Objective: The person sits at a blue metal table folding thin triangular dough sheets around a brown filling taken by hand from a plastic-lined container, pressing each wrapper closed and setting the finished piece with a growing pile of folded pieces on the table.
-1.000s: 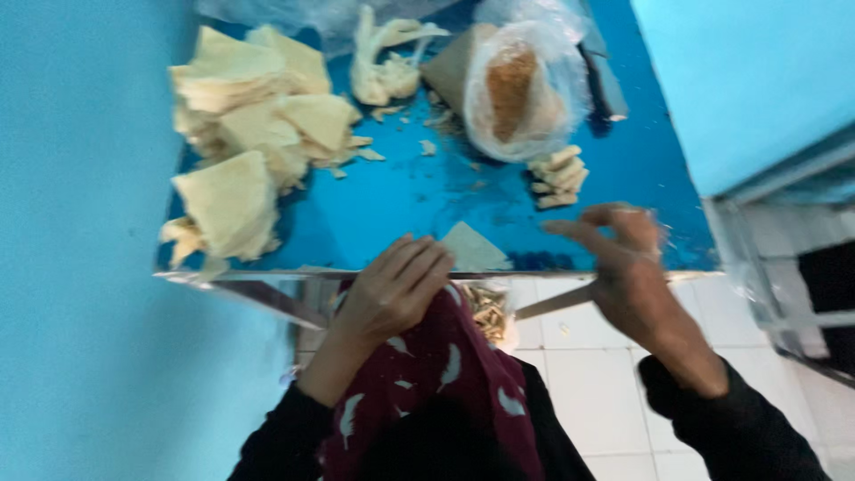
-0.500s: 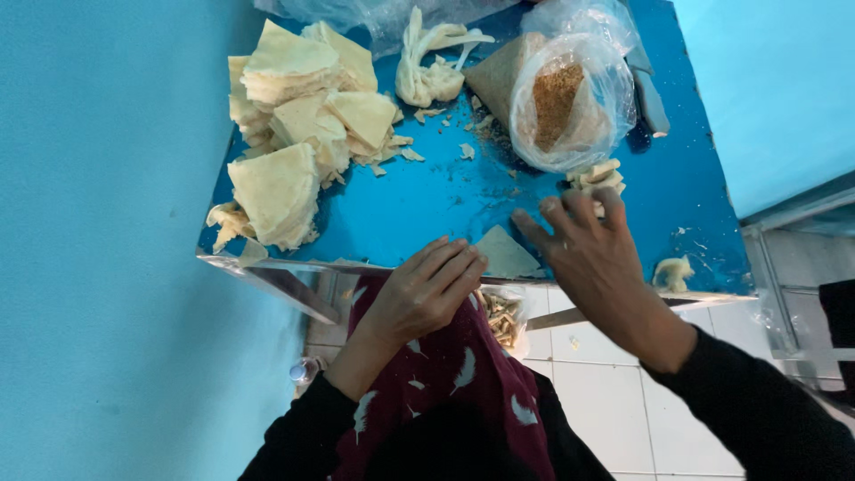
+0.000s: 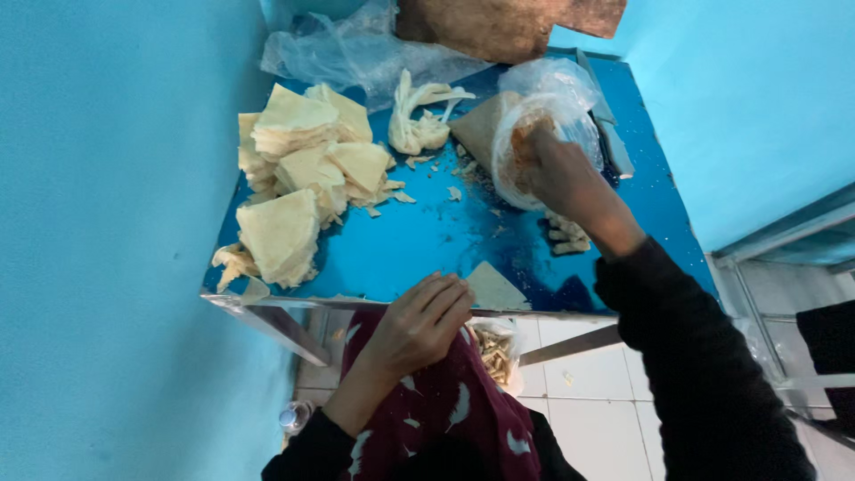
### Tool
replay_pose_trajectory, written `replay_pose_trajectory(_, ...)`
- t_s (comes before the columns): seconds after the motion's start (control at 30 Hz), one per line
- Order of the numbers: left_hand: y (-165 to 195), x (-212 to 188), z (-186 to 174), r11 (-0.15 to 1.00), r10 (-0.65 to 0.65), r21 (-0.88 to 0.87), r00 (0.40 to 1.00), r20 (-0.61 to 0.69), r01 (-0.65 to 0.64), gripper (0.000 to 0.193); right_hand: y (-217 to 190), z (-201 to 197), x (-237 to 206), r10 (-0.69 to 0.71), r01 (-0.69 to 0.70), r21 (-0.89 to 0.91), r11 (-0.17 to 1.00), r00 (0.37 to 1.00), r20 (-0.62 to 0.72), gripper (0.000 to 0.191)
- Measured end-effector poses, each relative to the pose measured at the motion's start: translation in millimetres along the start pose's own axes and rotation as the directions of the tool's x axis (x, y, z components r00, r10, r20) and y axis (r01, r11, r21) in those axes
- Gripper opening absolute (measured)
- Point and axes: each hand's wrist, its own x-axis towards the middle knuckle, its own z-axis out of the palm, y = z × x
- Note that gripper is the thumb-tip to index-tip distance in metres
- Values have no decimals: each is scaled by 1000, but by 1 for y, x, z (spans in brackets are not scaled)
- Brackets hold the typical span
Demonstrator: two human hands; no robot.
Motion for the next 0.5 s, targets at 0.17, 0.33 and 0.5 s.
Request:
replay_pose_trajectory(0.17,-7,0,1,1000,-13,-8,1000,13,13,24,6,32,26,135,-124,-178,976,990,48,62)
replay_pose_trajectory(0.33,-9,2,-4,988,-107,-119,994,-31,103,24,10,51,23,53,-57,-125,990,998,-37,49)
replay_pose_trajectory(0.5,7,14,-10,894,-406,-223,913,-33,389,23,5,38,24,-11,0,-184,983,998,-62,67)
